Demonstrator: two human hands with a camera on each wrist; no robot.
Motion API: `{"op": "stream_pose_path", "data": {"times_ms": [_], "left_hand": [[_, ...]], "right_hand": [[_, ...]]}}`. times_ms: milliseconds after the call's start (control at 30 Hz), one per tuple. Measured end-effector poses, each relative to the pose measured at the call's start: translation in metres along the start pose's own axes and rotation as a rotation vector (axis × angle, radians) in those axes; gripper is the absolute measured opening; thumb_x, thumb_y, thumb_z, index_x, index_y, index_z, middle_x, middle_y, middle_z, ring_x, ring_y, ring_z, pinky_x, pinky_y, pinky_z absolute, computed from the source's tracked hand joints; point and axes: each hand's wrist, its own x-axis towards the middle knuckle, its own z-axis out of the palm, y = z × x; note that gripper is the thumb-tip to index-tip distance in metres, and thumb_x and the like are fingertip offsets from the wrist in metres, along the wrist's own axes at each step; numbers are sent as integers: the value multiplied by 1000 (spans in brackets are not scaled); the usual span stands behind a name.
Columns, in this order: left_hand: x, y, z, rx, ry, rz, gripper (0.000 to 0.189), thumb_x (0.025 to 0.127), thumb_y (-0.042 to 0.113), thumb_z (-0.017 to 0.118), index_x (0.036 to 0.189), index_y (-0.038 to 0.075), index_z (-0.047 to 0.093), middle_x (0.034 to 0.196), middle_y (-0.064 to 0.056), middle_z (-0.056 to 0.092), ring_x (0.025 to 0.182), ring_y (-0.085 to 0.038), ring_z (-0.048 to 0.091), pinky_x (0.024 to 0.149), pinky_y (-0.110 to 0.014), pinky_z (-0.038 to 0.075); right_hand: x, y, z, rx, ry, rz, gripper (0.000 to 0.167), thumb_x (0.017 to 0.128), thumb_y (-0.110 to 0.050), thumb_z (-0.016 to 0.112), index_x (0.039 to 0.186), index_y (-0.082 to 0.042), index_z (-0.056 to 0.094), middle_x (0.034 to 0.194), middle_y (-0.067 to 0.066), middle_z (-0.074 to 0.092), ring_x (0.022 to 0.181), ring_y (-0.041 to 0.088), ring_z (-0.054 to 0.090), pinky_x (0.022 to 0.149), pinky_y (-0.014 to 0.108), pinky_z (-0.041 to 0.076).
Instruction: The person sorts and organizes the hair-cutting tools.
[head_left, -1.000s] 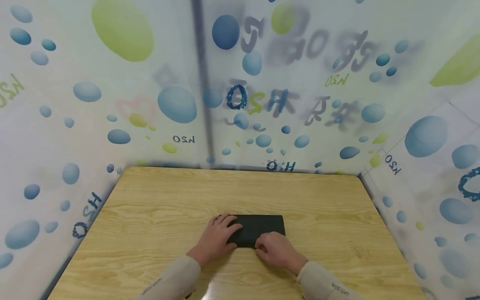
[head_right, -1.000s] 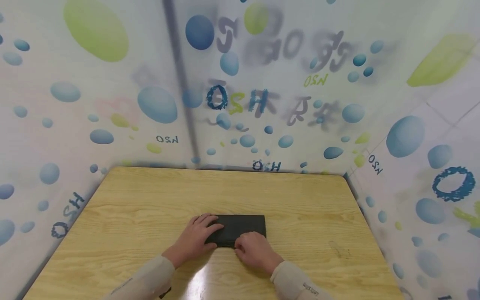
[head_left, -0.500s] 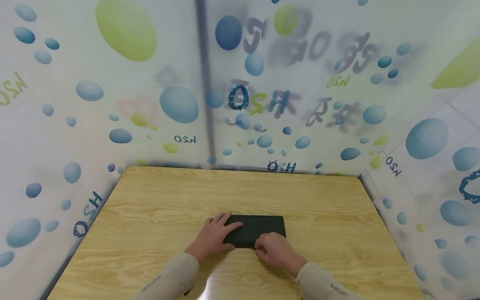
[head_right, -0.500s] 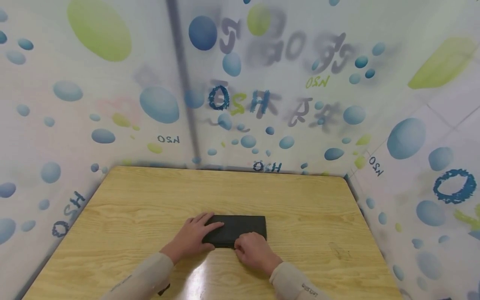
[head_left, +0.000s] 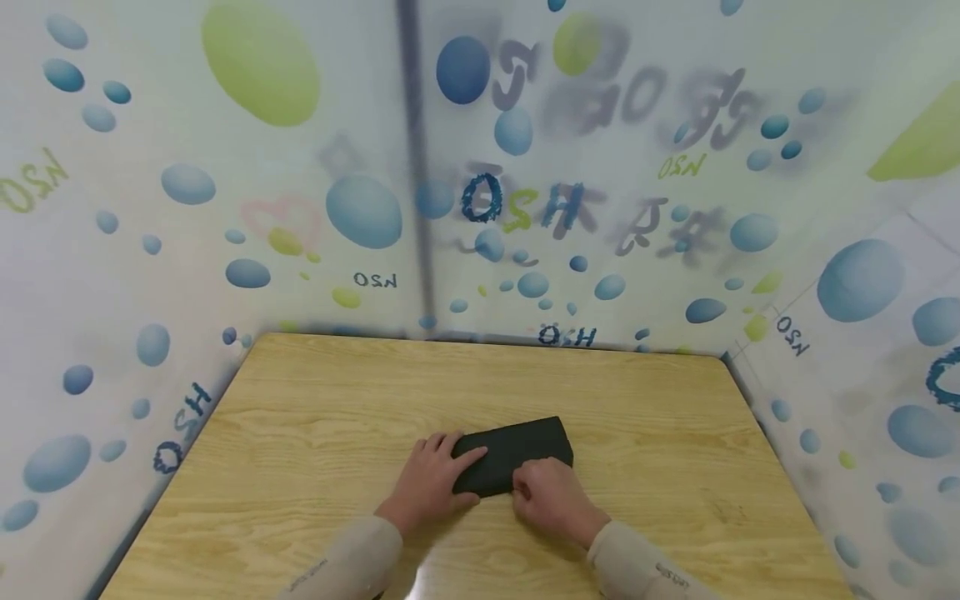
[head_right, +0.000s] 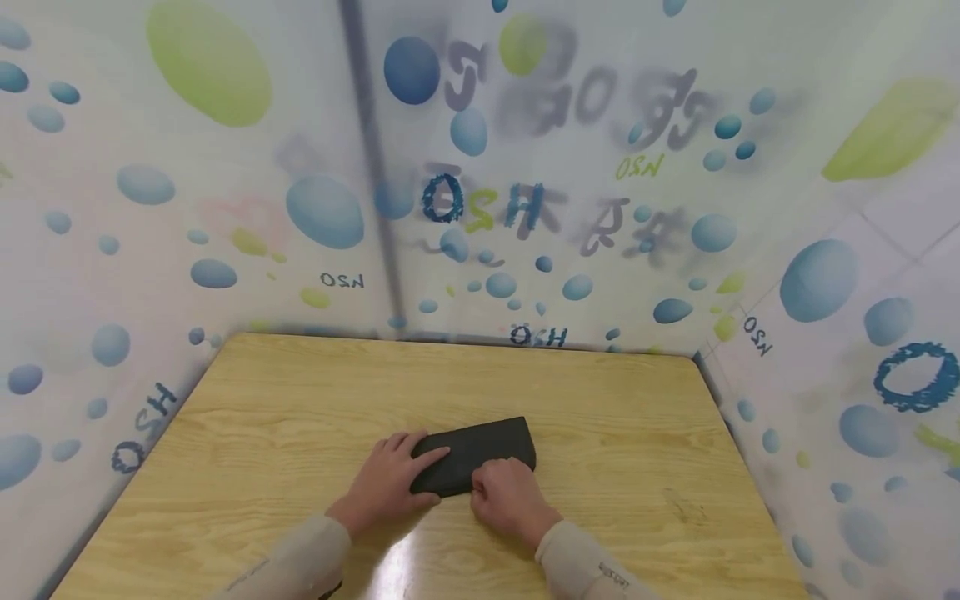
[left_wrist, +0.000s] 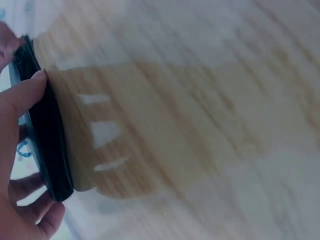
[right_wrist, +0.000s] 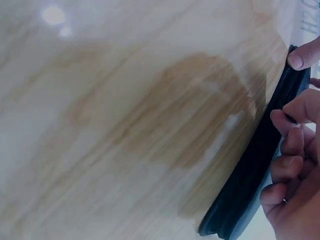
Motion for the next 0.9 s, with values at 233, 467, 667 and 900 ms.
{"op": "stream_pose_path", "data": {"times_ms": [233, 467, 667, 900], "left_hand": [[1, 14, -1, 120, -4, -58, 75, 80, 76, 54, 142, 35, 50, 124, -12, 56, 105, -30, 54, 89, -46, 44], [2, 23, 3, 213, 144, -44, 56, 91, 67, 47, 130, 31, 63, 99, -6, 59, 86, -21, 56, 77, -36, 42], [6, 29, 10, 156, 296, -19, 27, 92, 41, 64, 112, 26, 74, 91, 0, 68, 82, -16, 64, 78, -34, 48], [15, 28, 4, 63, 216, 10, 27, 91, 41, 67, 110, 24, 74, 93, 4, 66, 87, -14, 64, 76, -34, 50]], "right_hand": [[4, 17, 0, -63, 49, 6, 18, 85, -18, 68, 67, -19, 66, 62, -11, 51, 55, 2, 40, 55, 20, 36], [11, 33, -6, -123, 125, 9, 14, 86, -17, 69, 72, -17, 70, 64, -9, 54, 56, 3, 43, 55, 21, 39], [23, 43, -10, -159, 170, 29, 10, 86, -17, 72, 77, -17, 74, 69, -7, 62, 60, 6, 55, 60, 26, 48], [34, 55, -11, -210, 185, 29, 7, 86, -20, 74, 80, -17, 76, 71, -6, 63, 66, 10, 59, 69, 33, 52]]}}
